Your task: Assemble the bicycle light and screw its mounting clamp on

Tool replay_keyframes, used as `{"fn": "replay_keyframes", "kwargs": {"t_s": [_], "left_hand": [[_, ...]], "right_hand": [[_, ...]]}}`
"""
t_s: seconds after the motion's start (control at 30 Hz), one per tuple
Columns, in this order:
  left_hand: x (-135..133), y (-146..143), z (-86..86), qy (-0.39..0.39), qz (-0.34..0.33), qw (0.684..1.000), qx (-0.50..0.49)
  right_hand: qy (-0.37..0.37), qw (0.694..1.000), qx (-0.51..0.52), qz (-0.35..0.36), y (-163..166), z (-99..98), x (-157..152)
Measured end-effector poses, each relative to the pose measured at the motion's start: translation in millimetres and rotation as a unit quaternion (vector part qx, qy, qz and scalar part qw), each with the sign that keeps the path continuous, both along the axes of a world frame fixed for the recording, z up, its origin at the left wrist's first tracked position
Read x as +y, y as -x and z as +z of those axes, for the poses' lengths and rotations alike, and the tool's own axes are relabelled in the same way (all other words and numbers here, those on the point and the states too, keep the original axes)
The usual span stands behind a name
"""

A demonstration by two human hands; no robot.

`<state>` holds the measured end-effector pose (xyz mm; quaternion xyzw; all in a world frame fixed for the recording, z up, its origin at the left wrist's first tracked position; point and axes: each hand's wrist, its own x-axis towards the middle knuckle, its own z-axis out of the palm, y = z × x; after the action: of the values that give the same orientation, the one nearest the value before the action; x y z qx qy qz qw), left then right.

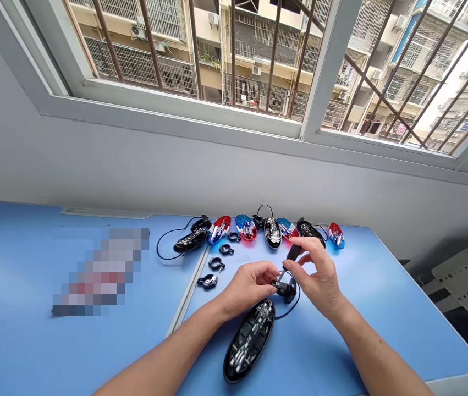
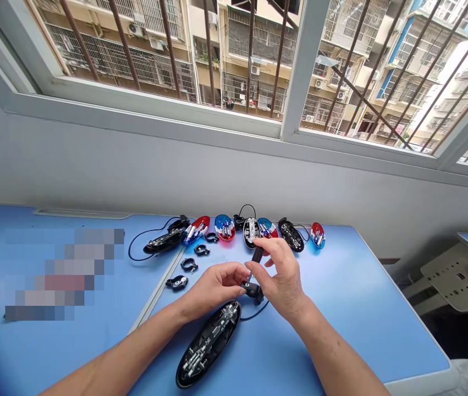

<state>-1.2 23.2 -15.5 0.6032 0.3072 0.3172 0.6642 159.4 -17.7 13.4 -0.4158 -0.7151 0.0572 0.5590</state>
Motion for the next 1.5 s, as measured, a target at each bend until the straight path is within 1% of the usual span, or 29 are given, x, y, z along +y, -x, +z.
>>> {"fn": "replay_keyframes", "kwargs": {"t_s": [0.07, 0.13, 0.37, 0.43, 0.5, 0.6, 0.73, 0.9, 1.03, 1.13, 1.33, 1.5], "left_hand": [[-0.6, -0.3, 0.4, 0.001, -0.003, 1.000, 0.001], [-1.3, -0.3, 0.7, 0.002, -0.006, 1.000, 0.002], [-1.1, 0.5, 0.7, 0.002, -0.001, 1.000, -0.004], [-0.7, 0.2, 0.3, 0.001, 0.001, 1.000, -0.006], [-0.6, 0.0, -0.2, 0.001, 0.002, 1.000, -0.006], [-0.9, 0.0, -0.9, 0.003, -0.001, 1.000, -0.004], [-1.5, 0.7, -0.2, 0.007, -0.004, 1.000, 0.000], [-1.8, 0.6, 0.9, 0.008, -0.001, 1.000, 0.001], [-1.7, 0.5, 0.2, 0.003, 0.002, 1.000, 0.001], [-1.4, 0.7, -0.1, 0.001, 0.001, 1.000, 0.004], [-1.2, 1.0, 0.0, 0.003, 0.000, 1.000, 0.004], [-1.3, 0.8, -0.8, 0.000, -0.005, 1.000, 0.000]], "right_hand": [[-0.007, 1.000, 0.003, -0.007, 0.4, 0.1, 0.5], [-0.006, 1.000, 0.011, 0.002, 0.5, 0.1, 0.6], [0.024, 0.999, 0.030, 0.027, 0.4, -3.9, -1.5], [0.017, 1.000, 0.015, 0.016, -0.3, -5.8, -1.4], [0.007, 1.000, 0.004, -0.011, -1.4, -6.8, -1.0], [0.000, 0.999, 0.013, -0.039, -2.6, -5.8, -0.6], [0.006, 0.999, 0.028, -0.021, -2.2, -2.3, -1.2], [-0.003, 1.000, 0.017, -0.003, -1.5, -2.8, -1.8], [-0.005, 0.999, -0.002, -0.032, -2.8, -3.9, -1.1], [0.004, 0.999, 0.011, -0.046, -3.7, -2.8, -1.1], [0.020, 1.000, 0.015, -0.003, -3.3, -2.4, -2.4], [0.025, 1.000, 0.015, -0.006, -3.0, -4.6, -1.1]]}}
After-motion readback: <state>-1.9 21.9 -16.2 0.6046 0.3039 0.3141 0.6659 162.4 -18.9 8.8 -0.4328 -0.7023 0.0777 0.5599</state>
